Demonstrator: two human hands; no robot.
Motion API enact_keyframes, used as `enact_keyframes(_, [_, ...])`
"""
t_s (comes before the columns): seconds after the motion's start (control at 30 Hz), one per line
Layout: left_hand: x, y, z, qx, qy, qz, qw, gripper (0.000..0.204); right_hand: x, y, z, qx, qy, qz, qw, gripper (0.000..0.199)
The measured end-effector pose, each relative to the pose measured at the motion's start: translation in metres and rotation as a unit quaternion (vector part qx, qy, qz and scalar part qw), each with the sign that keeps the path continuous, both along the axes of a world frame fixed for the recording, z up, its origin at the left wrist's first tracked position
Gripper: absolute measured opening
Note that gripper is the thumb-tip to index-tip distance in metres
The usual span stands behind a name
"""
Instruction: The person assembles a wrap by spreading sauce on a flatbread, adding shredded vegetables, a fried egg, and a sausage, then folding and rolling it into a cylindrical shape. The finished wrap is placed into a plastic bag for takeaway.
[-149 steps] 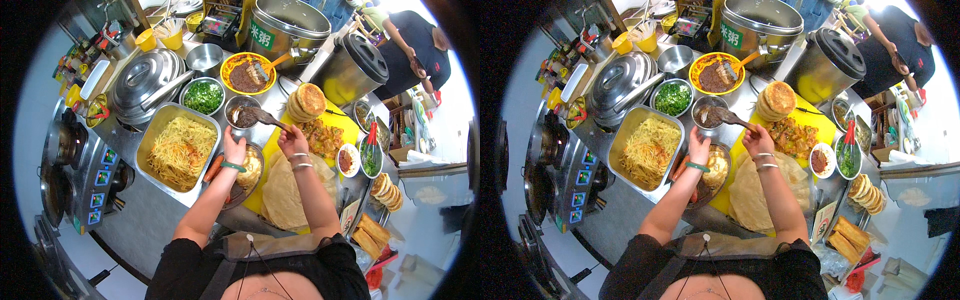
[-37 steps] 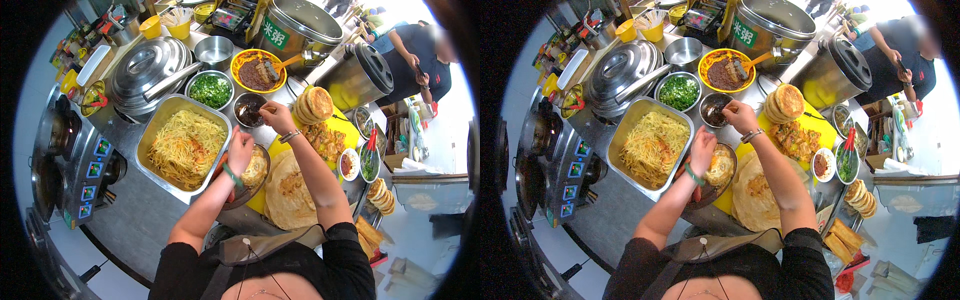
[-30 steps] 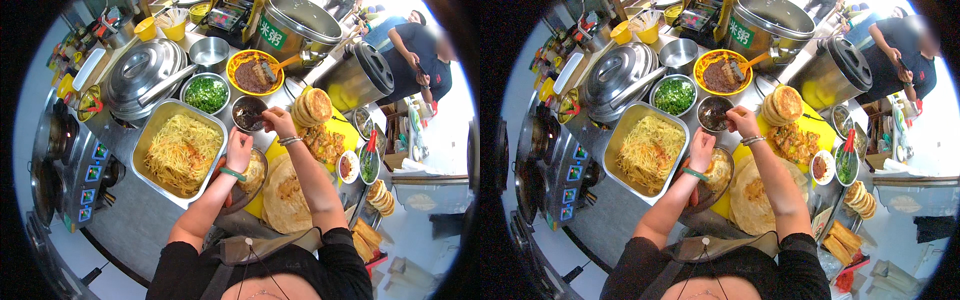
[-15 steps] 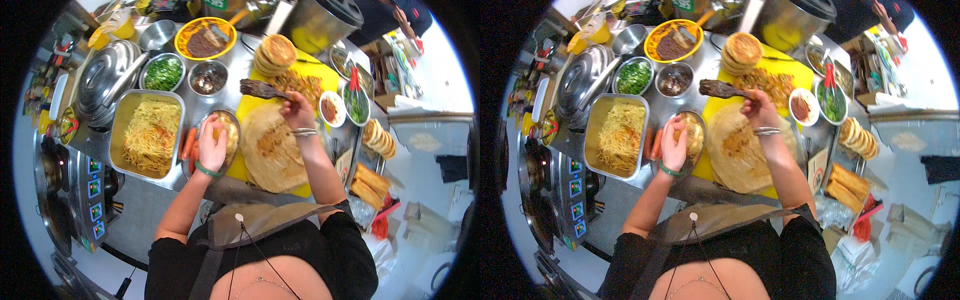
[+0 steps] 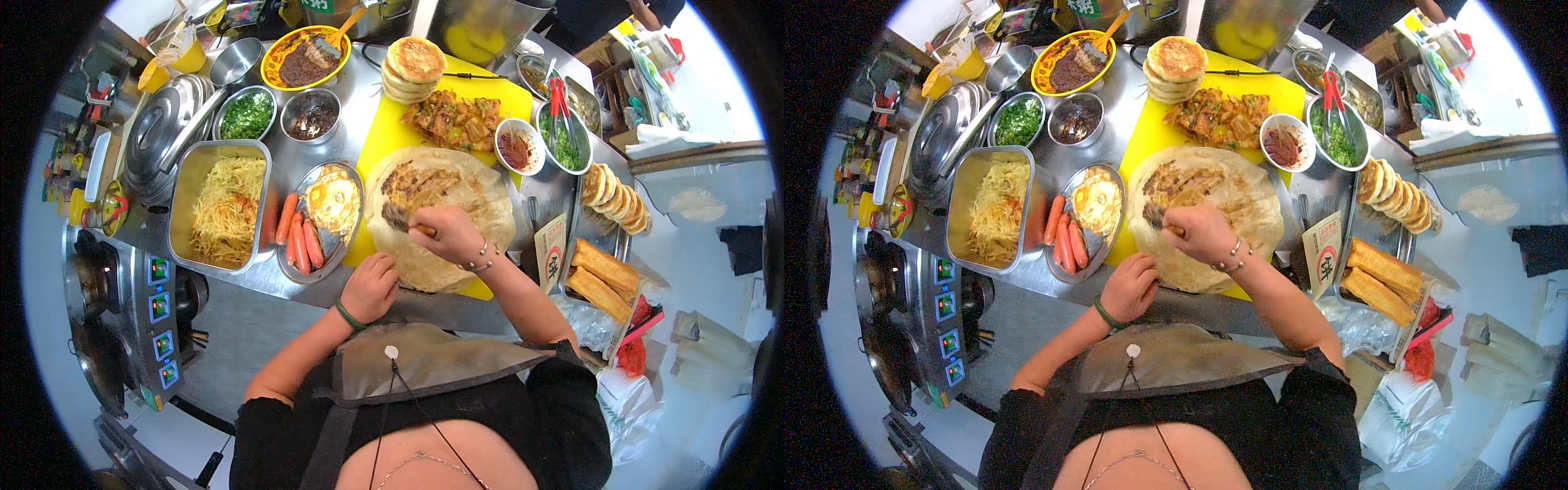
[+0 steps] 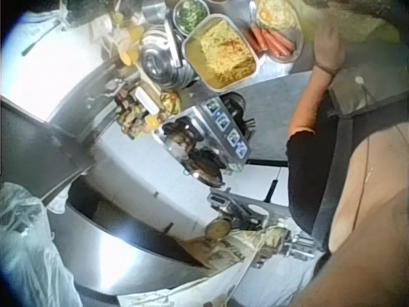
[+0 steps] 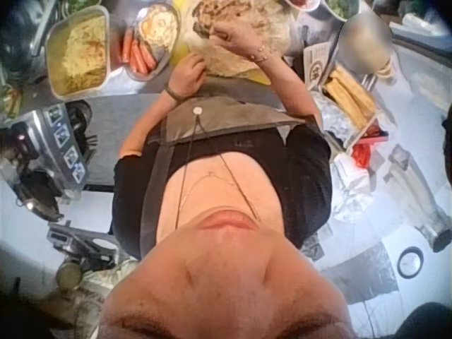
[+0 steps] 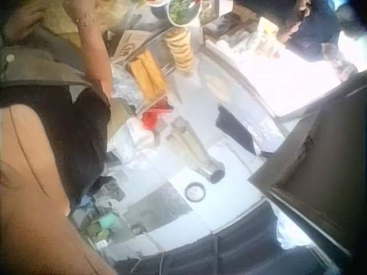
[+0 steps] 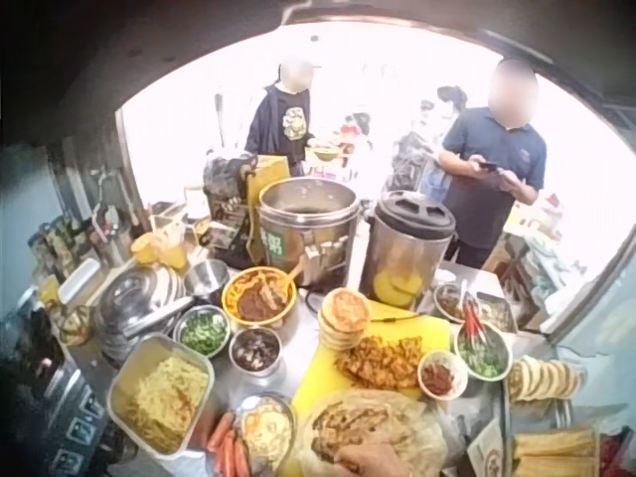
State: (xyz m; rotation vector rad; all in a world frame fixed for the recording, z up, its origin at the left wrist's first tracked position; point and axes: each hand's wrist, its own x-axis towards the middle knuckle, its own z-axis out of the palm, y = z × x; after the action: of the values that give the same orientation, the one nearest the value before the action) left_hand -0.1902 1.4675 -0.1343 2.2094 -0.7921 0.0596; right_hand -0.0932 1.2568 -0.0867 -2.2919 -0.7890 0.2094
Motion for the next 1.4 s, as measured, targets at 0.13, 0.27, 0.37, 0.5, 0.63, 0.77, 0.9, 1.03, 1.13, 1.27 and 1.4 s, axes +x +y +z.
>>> enact_keyframes(0.13, [-0.004, -0.003, 0.001, 0.020, -0.002, -0.004, 1.000, 0.033, 0.005, -0.004, 0.012, 0.127, 0.084, -0.084, 0.985, 0.011])
enact_keyframes(0.27, [-0.002, -0.016, 0.000, 0.061, -0.012, -0.018, 0.998, 0.037, 0.035, 0.000, -0.020, 0.156, 0.039, -0.235, 0.959, 0.014])
enact_keyframes(0.37, [0.000, -0.019, 0.004, 0.112, -0.012, -0.013, 0.994, 0.035, 0.034, -0.039, -0.034, 0.112, -0.092, -0.329, 0.933, 0.013])
enact_keyframes(0.5, [-0.001, -0.021, -0.003, 0.124, -0.022, -0.004, 0.992, 0.030, 0.003, -0.109, -0.026, 0.032, -0.140, -0.431, 0.891, 0.014])
enact_keyframes(0.63, [0.000, -0.027, -0.003, 0.121, -0.021, -0.005, 0.992, 0.031, -0.020, -0.108, -0.014, -0.027, -0.213, -0.370, 0.904, 0.009])
enact_keyframes(0.77, [-0.003, -0.026, -0.002, 0.136, -0.040, -0.016, 0.990, 0.032, -0.076, -0.043, -0.033, 0.014, -0.110, -0.118, 0.987, 0.007])
enact_keyframes(0.9, [-0.006, -0.021, -0.002, 0.153, -0.055, -0.017, 0.987, 0.033, -0.065, -0.089, -0.024, 0.078, -0.060, -0.215, 0.972, 0.010])
enact_keyframes(1.03, [-0.007, -0.020, -0.011, 0.156, -0.052, -0.022, 0.986, 0.034, -0.053, -0.140, -0.008, -0.034, -0.153, -0.278, 0.948, 0.008])
enact_keyframes(1.13, [-0.008, -0.022, -0.010, 0.151, -0.049, -0.016, 0.987, 0.035, -0.109, -0.103, -0.025, -0.023, -0.142, -0.151, 0.978, 0.015])
enact_keyframes(1.27, [-0.010, -0.025, -0.006, 0.158, -0.044, -0.006, 0.986, 0.034, -0.133, -0.076, 0.005, 0.088, 0.013, -0.199, 0.976, 0.013])
enact_keyframes(1.4, [-0.011, -0.025, -0.008, 0.174, -0.063, -0.010, 0.983, 0.031, -0.122, -0.120, -0.012, 0.064, 0.094, -0.315, 0.942, 0.015])
